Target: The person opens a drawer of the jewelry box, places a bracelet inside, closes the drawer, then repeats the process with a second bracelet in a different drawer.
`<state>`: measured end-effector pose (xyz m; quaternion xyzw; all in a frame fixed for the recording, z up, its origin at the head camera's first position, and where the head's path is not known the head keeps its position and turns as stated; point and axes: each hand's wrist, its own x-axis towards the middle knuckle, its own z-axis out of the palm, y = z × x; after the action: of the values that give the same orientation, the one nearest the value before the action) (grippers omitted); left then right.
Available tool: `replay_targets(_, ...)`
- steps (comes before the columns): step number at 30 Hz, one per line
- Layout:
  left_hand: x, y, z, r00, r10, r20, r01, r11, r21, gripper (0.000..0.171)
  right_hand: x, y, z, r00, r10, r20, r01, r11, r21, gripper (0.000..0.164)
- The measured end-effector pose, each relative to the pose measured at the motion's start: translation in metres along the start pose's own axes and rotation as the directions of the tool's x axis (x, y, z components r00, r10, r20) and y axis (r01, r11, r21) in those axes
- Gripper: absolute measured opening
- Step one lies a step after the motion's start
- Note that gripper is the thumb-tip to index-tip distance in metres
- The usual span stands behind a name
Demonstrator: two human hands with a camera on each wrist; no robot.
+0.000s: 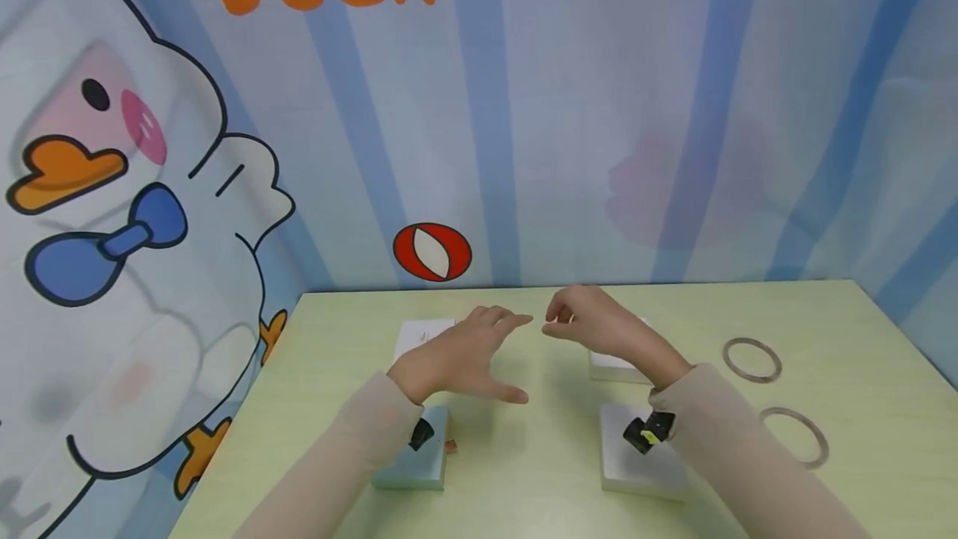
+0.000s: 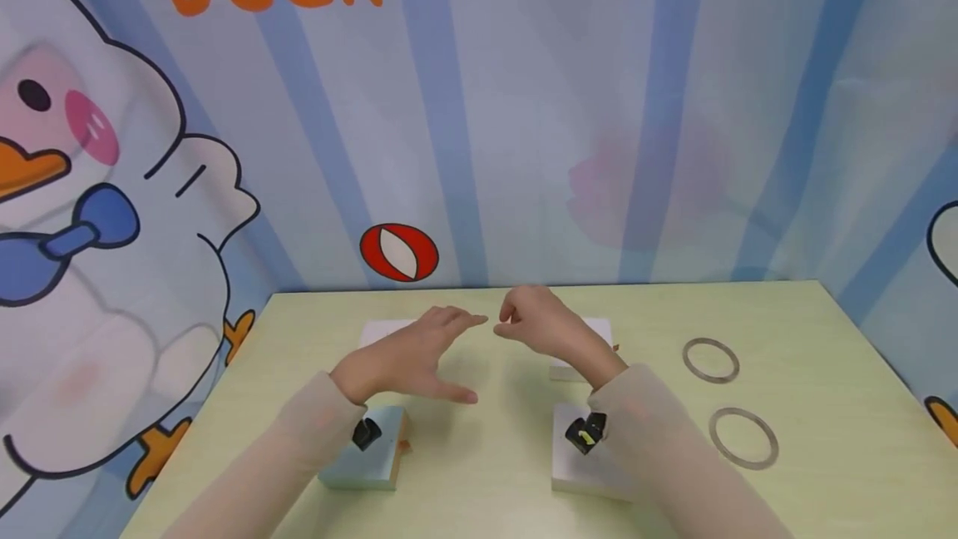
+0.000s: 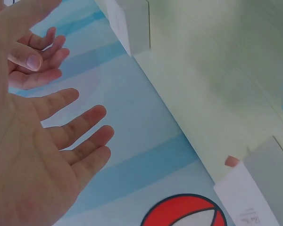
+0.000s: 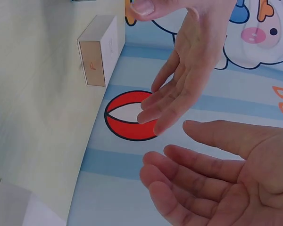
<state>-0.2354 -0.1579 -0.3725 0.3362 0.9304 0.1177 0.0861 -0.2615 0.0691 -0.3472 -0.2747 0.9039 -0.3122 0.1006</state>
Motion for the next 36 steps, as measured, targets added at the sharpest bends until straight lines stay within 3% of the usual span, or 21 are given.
replay_targets(9,0.004,0.026,0.007,0.997,0.078,0.003,-0.078,0.997,0.014,0.098,-0.036,0.013,-0.012,0.998,-0.062,-0.026,0.062,0.998,0.002,0.016)
replay_targets(17,0.006,0.046,0.015,0.987,0.159,-0.013,-0.159,0.987,0.026,0.094,-0.062,0.020,-0.017,0.999,-0.045,-0.027,0.045,0.999,0.012,0.019)
replay_targets(36,0.015,0.074,0.033,0.972,0.233,-0.002,-0.233,0.970,0.065,0.096,-0.112,0.049,-0.017,0.996,-0.047,-0.071,0.042,0.997,-0.070,0.018)
